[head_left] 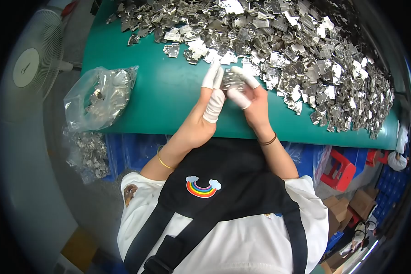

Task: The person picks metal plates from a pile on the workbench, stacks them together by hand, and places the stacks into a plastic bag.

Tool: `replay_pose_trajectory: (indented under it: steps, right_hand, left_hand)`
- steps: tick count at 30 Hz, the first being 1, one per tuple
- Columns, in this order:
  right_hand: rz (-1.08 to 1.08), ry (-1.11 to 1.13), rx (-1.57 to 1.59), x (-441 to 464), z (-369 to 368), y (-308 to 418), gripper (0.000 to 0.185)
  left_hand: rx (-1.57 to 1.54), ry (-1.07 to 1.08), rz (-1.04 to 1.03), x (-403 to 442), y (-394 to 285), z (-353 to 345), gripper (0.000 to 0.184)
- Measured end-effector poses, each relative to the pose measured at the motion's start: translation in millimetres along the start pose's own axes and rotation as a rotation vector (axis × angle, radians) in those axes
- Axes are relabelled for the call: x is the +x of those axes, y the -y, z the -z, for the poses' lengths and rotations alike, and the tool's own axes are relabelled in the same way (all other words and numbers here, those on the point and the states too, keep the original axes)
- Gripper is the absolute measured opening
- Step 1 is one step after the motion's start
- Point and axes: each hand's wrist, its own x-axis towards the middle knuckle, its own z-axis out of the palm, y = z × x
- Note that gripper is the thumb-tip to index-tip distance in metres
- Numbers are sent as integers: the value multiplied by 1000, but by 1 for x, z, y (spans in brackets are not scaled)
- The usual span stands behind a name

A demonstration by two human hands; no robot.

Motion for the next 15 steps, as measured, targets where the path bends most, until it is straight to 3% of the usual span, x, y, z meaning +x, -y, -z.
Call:
replay_pose_trajectory:
  steps: [2,4,6,9,12,13,14,15]
  right_hand:
    - [-118,-5,270,3,13,-7,50]
    - [-276,51,666,8,17,-4,50]
    - [-352,80,920,12,18,-5,51]
    - [-422,141,888,16,14,-6,50]
    - [-414,240,687,27,-10,8,51]
    - [-438,290,529,37,-19,12,52]
    - [-414,313,509,44,-34,18,46]
    - [-382,373,435,53,-54,25,45]
  left_hand:
    - [-224,-12,29,0,-17,-2,75]
    - [-429,-48,26,3,-23,12,62]
    - [-402,-128,-47,-2,-27,25,47]
    - [40,-442,-238,-23,-44,47,32]
    - [757,-834,-598,-50,-74,86,24]
    - [1033,-979,-618,-58,-89,98,21]
    - [1266,-1153,-465,-64,-99,107,19]
    - [1478,-1172,-389,-71,-104,125,20]
